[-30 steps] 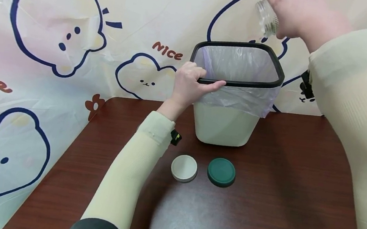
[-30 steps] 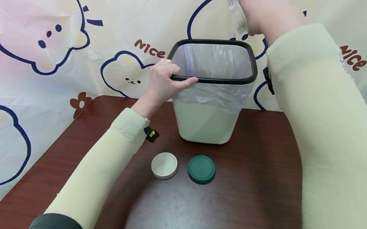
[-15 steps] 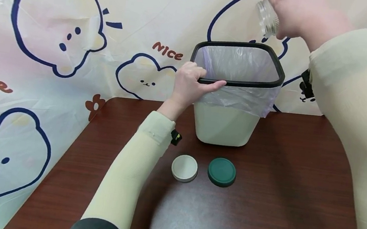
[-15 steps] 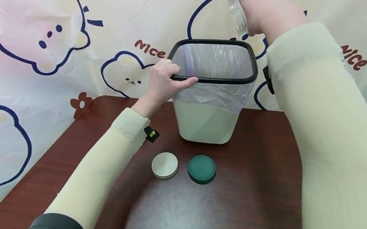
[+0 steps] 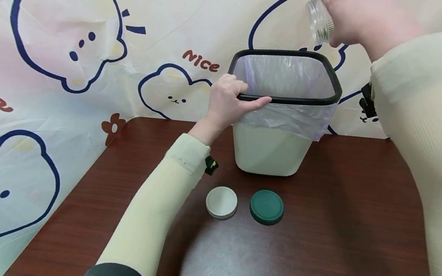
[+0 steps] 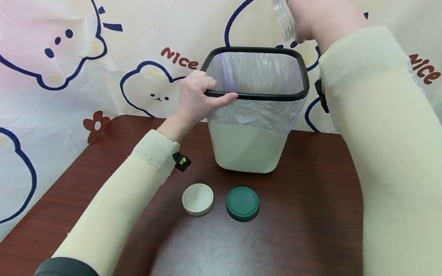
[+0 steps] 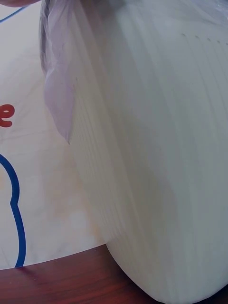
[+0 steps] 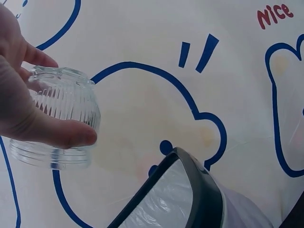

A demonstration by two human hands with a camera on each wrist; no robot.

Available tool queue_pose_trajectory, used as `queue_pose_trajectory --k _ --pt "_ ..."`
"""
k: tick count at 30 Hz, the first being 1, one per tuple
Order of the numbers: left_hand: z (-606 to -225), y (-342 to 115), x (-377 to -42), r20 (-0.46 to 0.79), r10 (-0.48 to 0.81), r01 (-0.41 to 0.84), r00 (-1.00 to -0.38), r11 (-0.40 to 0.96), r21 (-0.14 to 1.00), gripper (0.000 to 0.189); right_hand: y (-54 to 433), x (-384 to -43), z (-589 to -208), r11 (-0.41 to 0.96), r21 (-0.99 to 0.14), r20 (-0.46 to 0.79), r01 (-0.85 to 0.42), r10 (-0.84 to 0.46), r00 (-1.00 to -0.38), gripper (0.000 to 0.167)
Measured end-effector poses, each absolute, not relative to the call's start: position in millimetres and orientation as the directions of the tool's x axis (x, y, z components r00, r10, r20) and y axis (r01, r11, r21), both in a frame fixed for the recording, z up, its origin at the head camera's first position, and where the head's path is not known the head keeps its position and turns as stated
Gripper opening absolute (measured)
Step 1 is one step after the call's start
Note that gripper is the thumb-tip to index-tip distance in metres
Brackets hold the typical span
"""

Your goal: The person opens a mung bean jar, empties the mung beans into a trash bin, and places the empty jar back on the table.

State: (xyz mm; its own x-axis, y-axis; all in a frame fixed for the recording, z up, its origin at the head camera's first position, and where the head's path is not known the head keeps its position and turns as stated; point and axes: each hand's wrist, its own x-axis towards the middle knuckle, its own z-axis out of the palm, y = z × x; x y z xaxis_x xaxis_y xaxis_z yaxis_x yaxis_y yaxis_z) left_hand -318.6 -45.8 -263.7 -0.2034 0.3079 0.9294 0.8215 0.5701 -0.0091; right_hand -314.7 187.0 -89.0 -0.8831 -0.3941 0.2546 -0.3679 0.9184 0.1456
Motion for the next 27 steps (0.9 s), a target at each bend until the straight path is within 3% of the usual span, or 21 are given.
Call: queue_pose_trajectory --k 7,15,23,27 --pt "-263.1 -47.0 -319.3 0.927 0.314 0.820 -0.204 0.572 -0.013 0.063 189.3 -316.7 -87.9 0.917 0.144 0.265 -0.372 -0.398 -0.879 0.097" --pt "-264.0 -46.6 -319.7 0.928 0.315 0.822 -0.198 0.570 -0.018 0.064 186.4 -318.3 -92.3 0.868 0.321 0.248 -0.380 -0.464 -0.850 0.090" --pt "-262.6 -45.3 -319.8 0.930 0.309 0.826 -0.199 0.564 -0.011 0.063 186.1 -313.0 -85.4 0.913 0.154 0.261 -0.377 -0.406 -0.876 0.094" --pt "-262.7 -44.7 -319.8 0.929 0.311 0.826 -0.200 0.563 -0.010 0.063 184.6 -312.5 -86.8 0.909 0.192 0.233 -0.370 -0.408 -0.883 0.091"
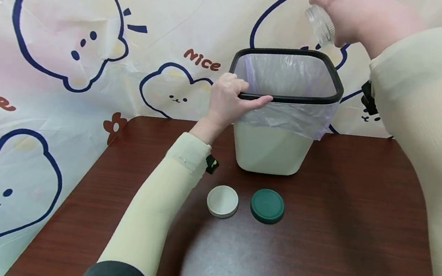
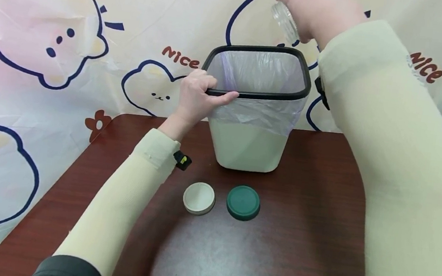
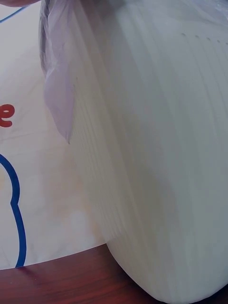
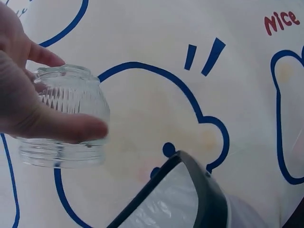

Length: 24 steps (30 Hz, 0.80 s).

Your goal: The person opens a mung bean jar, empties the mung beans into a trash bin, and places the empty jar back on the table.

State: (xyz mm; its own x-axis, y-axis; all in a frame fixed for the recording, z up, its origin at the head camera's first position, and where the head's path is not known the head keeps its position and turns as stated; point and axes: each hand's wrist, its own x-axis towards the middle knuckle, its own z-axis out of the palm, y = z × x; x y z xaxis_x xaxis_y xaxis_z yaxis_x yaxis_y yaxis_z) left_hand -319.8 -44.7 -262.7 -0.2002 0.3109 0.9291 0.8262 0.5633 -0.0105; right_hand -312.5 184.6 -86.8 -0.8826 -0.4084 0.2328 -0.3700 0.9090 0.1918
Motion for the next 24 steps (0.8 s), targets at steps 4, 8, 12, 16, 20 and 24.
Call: queue_pose_trajectory --k 4,8,12,16,20,24 --pt "-264.2 -44.1 -319.8 0.928 0.314 0.828 -0.199 0.561 -0.012 0.063 185.5 -312.2 -88.1 0.905 0.196 0.235 -0.377 -0.417 -0.878 0.090" --pt "-263.9 -43.8 -320.4 0.930 0.310 0.827 -0.198 0.562 -0.011 0.063 185.8 -312.0 -83.8 0.908 0.168 0.298 -0.384 -0.418 -0.858 0.097" --pt "-262.9 -43.7 -320.7 0.929 0.312 0.826 -0.201 0.564 -0.011 0.063 182.8 -311.8 -82.8 0.907 0.192 0.288 -0.374 -0.417 -0.862 0.098" --pt "-264.4 -45.0 -320.0 0.926 0.315 0.825 -0.206 0.565 -0.008 0.063 180.6 -314.0 -88.4 0.894 0.254 0.234 -0.369 -0.427 -0.874 0.093" --pt "-265.2 -47.3 -318.9 0.929 0.308 0.825 -0.206 0.565 -0.004 0.063 180.9 -316.8 -89.1 0.892 0.256 0.247 -0.373 -0.434 -0.866 0.092" --pt "-263.2 -48.3 -319.2 0.929 0.309 0.824 -0.202 0.567 -0.009 0.063 179.9 -315.5 -83.5 0.896 0.219 0.290 -0.385 -0.437 -0.851 0.095"
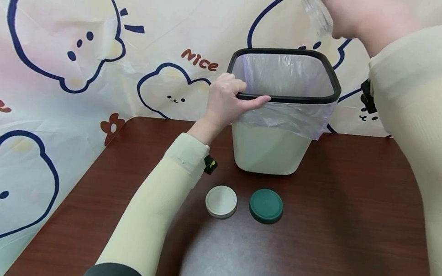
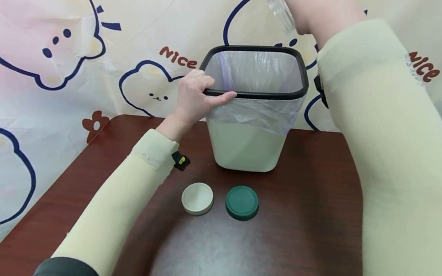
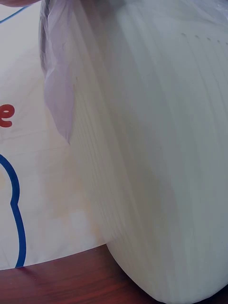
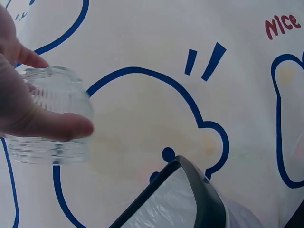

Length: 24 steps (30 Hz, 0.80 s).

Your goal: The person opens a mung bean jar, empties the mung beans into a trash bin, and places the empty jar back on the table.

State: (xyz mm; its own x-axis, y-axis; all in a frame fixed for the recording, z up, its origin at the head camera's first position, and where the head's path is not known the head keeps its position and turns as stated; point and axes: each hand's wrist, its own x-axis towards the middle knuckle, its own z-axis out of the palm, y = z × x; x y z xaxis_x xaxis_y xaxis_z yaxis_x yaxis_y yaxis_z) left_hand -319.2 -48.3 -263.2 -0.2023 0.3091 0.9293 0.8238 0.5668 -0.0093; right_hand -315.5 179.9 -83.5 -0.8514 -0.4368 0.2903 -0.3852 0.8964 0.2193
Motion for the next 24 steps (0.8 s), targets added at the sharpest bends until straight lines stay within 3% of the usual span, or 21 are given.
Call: queue_pose_trajectory --k 3,10,24 --pt "-263 -48 -319 0.928 0.311 0.825 -0.204 0.565 -0.008 0.063 178 -314 -81 0.887 0.255 0.321 -0.384 -0.453 -0.832 0.095" --pt "-265 -48 -319 0.925 0.315 0.827 -0.211 0.563 -0.003 0.064 182 -311 -82 0.855 0.350 0.281 -0.384 -0.486 -0.827 0.078" --pt "-265 -49 -319 0.924 0.314 0.823 -0.218 0.568 0.001 0.064 179 -317 -90 0.841 0.372 0.277 -0.392 -0.504 -0.818 0.090"
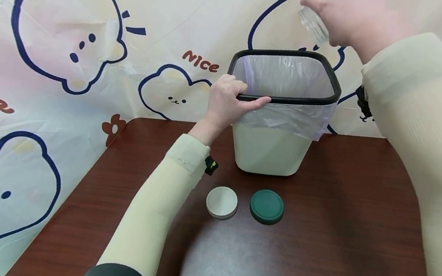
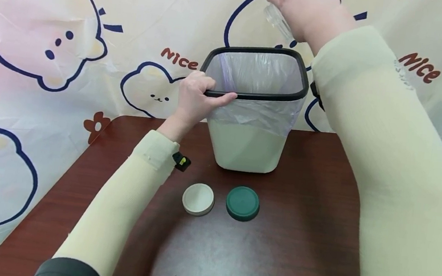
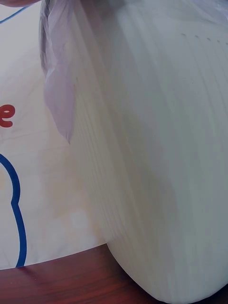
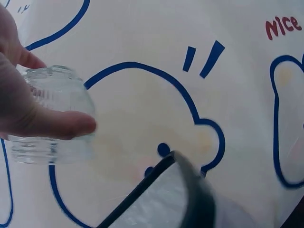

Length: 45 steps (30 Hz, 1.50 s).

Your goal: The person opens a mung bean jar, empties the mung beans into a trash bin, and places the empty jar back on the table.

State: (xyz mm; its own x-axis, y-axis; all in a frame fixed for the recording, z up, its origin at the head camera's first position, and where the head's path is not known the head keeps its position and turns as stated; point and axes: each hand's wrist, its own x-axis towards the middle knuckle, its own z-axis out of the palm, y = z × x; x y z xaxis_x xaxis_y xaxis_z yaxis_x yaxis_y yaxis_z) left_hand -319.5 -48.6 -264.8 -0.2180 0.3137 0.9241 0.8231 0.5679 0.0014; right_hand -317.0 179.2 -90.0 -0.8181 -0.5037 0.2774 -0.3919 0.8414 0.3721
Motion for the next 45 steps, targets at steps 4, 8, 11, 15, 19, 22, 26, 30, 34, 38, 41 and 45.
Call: queue_pose_trajectory --k 4,8,11,15,19,22,26,30,34,38,41,45 --pt "-265 -48 -319 0.928 0.309 0.823 -0.210 0.567 -0.003 0.064 181 -317 -89 0.851 0.359 0.286 -0.383 -0.491 -0.823 0.088" --pt "-264 -47 -319 0.929 0.304 0.823 -0.211 0.568 0.001 0.063 182 -315 -86 0.875 0.299 0.267 -0.382 -0.461 -0.847 0.089" --pt "-264 -47 -320 0.926 0.310 0.821 -0.216 0.571 0.001 0.063 182 -315 -86 0.874 0.306 0.263 -0.378 -0.459 -0.849 0.090" --pt "-264 -47 -320 0.922 0.316 0.817 -0.225 0.577 0.001 0.063 184 -316 -91 0.836 0.403 0.273 -0.373 -0.499 -0.822 0.088" --pt "-264 -48 -319 0.921 0.317 0.817 -0.227 0.576 0.003 0.062 185 -317 -93 0.820 0.434 0.284 -0.373 -0.517 -0.807 0.087" --pt "-263 -48 -319 0.921 0.316 0.819 -0.226 0.574 0.004 0.061 185 -317 -92 0.825 0.422 0.304 -0.375 -0.519 -0.799 0.085" --pt "-262 -49 -319 0.921 0.315 0.817 -0.230 0.576 0.007 0.062 183 -317 -91 0.816 0.456 0.266 -0.356 -0.506 -0.820 0.081" --pt "-263 -50 -318 0.916 0.322 0.816 -0.239 0.578 0.009 0.062 183 -316 -95 0.801 0.490 0.212 -0.345 -0.494 -0.843 0.082" --pt "-263 -50 -318 0.920 0.319 0.819 -0.228 0.574 0.003 0.063 186 -316 -95 0.808 0.473 0.268 -0.351 -0.511 -0.816 0.080" --pt "-262 -50 -318 0.926 0.310 0.817 -0.217 0.576 -0.001 0.063 185 -316 -90 0.809 0.466 0.321 -0.359 -0.533 -0.783 0.076" --pt "-263 -51 -318 0.923 0.318 0.818 -0.218 0.575 -0.005 0.063 182 -316 -89 0.795 0.499 0.284 -0.347 -0.528 -0.801 0.077" --pt "-264 -50 -317 0.923 0.319 0.824 -0.214 0.567 -0.005 0.063 179 -316 -93 0.773 0.534 0.217 -0.341 -0.516 -0.829 0.081"
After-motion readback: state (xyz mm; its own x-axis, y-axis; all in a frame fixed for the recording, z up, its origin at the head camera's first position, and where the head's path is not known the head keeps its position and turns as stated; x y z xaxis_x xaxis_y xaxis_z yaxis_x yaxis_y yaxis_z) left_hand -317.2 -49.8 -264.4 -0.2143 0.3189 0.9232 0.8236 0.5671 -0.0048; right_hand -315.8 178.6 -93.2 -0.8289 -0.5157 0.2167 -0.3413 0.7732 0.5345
